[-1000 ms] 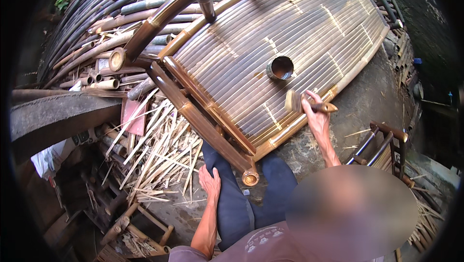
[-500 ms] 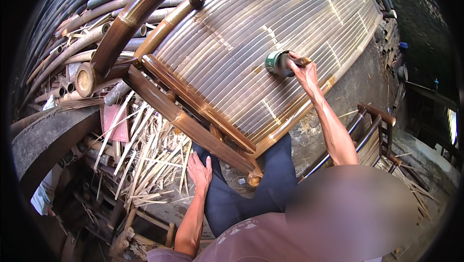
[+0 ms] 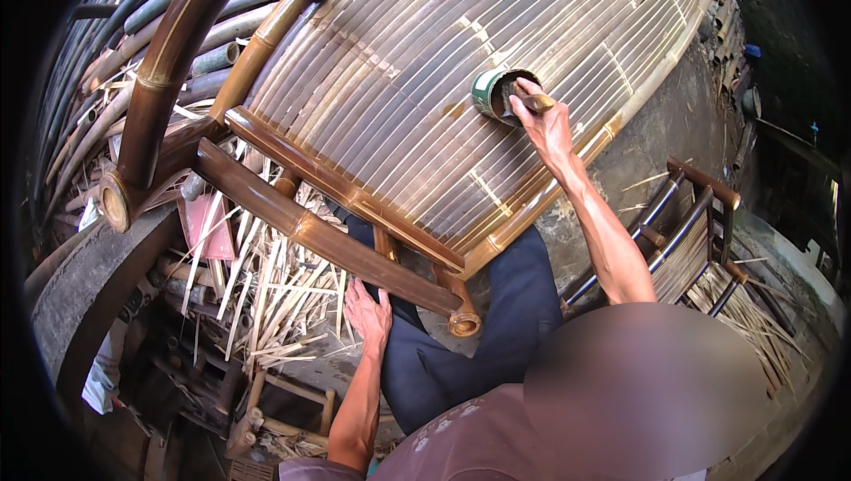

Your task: The person applies a varnish to a bamboo chair using a brush. They dip the brush into a can and coat the chair's frame and seat slats, repeatedly reloading the brush as needed.

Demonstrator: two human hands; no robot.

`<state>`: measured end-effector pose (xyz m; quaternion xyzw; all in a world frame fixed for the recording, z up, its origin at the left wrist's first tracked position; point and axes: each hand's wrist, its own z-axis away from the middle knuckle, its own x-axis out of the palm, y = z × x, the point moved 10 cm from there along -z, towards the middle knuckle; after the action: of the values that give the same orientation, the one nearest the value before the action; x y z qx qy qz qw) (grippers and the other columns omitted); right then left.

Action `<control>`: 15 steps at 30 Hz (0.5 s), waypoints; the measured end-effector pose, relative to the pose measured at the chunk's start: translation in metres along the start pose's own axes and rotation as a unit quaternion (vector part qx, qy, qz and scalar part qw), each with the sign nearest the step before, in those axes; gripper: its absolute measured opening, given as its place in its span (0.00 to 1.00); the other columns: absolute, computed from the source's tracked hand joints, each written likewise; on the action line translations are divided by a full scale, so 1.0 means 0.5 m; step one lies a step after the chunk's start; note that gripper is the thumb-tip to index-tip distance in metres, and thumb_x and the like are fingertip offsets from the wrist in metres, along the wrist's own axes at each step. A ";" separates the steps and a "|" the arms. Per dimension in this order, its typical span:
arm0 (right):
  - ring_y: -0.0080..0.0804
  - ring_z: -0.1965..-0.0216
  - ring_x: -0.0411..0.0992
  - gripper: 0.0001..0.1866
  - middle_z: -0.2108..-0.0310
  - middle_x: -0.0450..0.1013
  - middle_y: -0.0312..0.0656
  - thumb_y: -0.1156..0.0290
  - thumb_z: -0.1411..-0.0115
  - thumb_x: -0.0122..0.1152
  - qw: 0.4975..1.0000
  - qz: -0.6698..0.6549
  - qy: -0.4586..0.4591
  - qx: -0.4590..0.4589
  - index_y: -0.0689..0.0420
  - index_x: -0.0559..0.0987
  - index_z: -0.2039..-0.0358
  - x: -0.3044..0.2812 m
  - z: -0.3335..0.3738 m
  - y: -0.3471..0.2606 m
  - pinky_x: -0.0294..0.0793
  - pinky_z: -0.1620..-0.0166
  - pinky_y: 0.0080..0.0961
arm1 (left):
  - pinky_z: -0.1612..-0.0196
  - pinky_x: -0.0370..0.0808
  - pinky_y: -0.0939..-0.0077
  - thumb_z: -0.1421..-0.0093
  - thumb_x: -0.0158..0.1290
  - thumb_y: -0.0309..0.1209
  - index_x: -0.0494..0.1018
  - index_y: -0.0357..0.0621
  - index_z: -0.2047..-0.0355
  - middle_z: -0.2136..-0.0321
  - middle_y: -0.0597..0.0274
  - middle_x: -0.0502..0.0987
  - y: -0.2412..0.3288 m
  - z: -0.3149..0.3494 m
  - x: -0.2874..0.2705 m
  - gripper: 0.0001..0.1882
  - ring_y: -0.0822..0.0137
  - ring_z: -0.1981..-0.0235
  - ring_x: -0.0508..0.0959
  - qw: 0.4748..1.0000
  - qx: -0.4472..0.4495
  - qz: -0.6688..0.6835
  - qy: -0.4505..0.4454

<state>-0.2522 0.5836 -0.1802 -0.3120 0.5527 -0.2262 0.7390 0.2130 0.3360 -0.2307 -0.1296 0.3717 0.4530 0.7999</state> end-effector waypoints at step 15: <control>0.44 0.50 0.77 0.18 0.51 0.77 0.48 0.73 0.37 0.60 0.985 0.084 0.058 -0.142 0.56 0.77 0.46 -0.060 0.072 -0.119 0.77 0.48 0.32 | 0.36 0.58 0.52 0.36 0.44 0.37 0.63 0.40 0.38 0.39 0.45 0.65 -0.025 -0.019 -0.012 0.27 0.48 0.37 0.63 0.999 -0.005 -0.030 0.028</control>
<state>-0.2259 0.5697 -0.1105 -0.3527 0.6451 -0.0998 0.6704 0.2169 0.3202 -0.2347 -0.1578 0.3878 0.4266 0.8017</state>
